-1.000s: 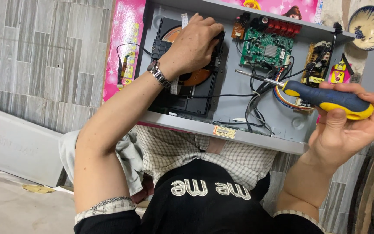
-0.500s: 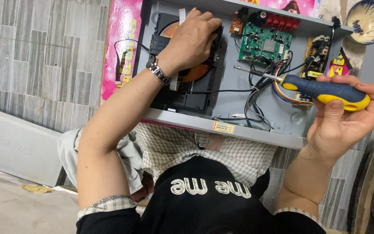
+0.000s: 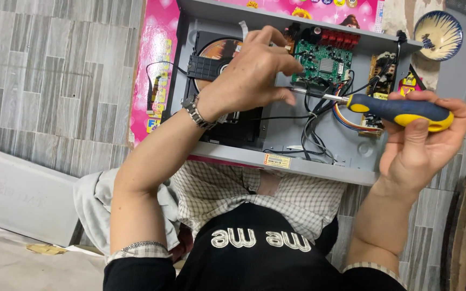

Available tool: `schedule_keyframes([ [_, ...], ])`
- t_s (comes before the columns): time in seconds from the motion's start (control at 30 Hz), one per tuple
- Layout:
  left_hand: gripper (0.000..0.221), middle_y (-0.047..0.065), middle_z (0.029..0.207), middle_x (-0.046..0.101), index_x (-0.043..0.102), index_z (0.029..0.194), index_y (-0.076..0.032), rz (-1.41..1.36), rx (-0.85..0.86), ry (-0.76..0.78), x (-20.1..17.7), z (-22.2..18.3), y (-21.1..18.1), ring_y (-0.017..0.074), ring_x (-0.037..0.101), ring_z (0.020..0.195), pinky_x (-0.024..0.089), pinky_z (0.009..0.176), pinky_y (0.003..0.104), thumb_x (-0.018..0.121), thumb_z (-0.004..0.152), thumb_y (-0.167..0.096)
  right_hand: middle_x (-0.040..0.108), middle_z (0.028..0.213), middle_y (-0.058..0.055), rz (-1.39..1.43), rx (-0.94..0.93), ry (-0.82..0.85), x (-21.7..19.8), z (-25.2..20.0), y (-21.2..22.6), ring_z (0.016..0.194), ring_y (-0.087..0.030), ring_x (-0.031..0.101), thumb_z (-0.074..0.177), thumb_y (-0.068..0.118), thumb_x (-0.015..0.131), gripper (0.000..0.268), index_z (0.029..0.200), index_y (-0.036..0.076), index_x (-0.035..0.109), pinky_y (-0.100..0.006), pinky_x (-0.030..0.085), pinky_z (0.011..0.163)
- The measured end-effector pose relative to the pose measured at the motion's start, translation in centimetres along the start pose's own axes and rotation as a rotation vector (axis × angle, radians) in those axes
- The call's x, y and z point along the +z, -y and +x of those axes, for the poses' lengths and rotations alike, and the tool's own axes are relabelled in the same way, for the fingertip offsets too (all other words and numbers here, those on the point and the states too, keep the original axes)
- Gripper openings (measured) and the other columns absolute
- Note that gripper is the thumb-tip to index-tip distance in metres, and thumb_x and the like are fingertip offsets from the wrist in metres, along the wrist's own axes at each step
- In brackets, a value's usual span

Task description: Repairing an electronic device by adjusting internal components and wires with a screwdriver

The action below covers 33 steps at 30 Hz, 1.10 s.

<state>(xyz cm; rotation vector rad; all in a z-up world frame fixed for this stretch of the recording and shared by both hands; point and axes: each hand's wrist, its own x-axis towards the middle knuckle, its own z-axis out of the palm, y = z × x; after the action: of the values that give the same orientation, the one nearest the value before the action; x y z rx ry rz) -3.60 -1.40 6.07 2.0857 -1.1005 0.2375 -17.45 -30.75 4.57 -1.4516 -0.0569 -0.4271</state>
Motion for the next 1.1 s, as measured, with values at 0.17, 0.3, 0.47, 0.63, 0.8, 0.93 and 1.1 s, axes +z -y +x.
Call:
schedule_keyframes([
  [0.17,0.017,0.0,0.077,0.064,0.071,0.077,-0.009,-0.074,-0.011,0.022,0.0,-0.3,-0.4,0.0195,0.054,0.087,0.045,0.086,0.035,0.083,0.067,-0.003,0.05,0.141,-0.011,-0.002,-0.012,-0.02,-0.7,-0.1,-0.4,0.131,-0.03,0.061,0.107,0.025,0.065,0.04,0.136,0.021,0.036,-0.031,0.06,0.1],
  [0.3,0.011,0.008,0.074,0.058,0.076,0.08,-0.003,-0.167,0.056,0.048,-1.0,-0.4,-0.6,0.0231,0.054,0.07,0.048,0.067,0.035,0.084,0.073,-0.004,0.052,0.143,-0.01,0.07,0.053,-0.077,-2.0,-0.5,-0.6,0.132,-0.028,0.063,0.106,0.028,0.067,0.043,0.139,0.022,0.039,-0.032,0.061,0.103],
  [0.47,0.006,0.008,0.07,0.066,0.076,0.087,-0.001,-0.227,0.151,0.07,-2.3,-0.6,0.5,0.0241,0.052,0.064,0.046,0.064,0.036,0.079,0.082,-0.002,0.044,0.149,-0.015,-0.032,0.024,-0.054,-2.9,-1.7,0.7,0.136,-0.034,0.059,0.113,0.022,0.057,0.039,0.144,0.019,0.035,-0.041,0.058,0.113],
  [0.63,0.009,0.006,0.07,0.065,0.078,0.088,-0.005,-0.09,-0.014,-0.096,-3.6,-0.9,0.3,0.0197,0.054,0.055,0.042,0.051,0.033,0.076,0.094,-0.012,0.053,0.122,-0.022,-0.365,-0.034,0.207,1.3,-2.8,4.6,0.111,-0.037,0.064,0.097,0.016,0.062,0.043,0.125,0.008,0.03,-0.049,0.06,0.111],
  [0.8,0.006,0.009,0.061,0.062,0.074,0.086,-0.002,0.02,-0.088,-0.009,-3.0,-1.7,1.4,0.0306,0.051,0.045,0.041,0.047,0.039,0.076,0.089,-0.007,0.055,0.122,-0.024,-0.435,0.023,0.286,4.4,-2.2,6.0,0.113,-0.036,0.065,0.097,0.005,0.063,0.04,0.121,0.005,0.032,-0.045,0.058,0.109],
  [0.93,0.012,0.008,0.071,0.065,0.061,0.084,-0.002,0.183,-0.064,-0.139,-2.0,-1.9,2.9,0.0298,0.057,0.055,0.046,0.053,0.041,0.068,0.093,-0.005,0.053,0.126,-0.023,-0.466,0.048,0.33,5.6,-1.7,6.5,0.117,-0.036,0.064,0.098,0.002,0.064,0.039,0.121,0.004,0.032,-0.044,0.057,0.111],
  [1.1,0.008,0.013,0.079,0.069,0.065,0.098,-0.004,0.412,-0.071,-0.181,0.6,-3.1,7.1,0.031,0.063,0.057,0.048,0.05,0.04,0.068,0.093,-0.01,0.053,0.127,-0.025,-0.461,0.031,0.371,5.5,-1.3,5.9,0.118,-0.037,0.062,0.1,-0.002,0.062,0.039,0.123,0.003,0.031,-0.045,0.055,0.112],
])
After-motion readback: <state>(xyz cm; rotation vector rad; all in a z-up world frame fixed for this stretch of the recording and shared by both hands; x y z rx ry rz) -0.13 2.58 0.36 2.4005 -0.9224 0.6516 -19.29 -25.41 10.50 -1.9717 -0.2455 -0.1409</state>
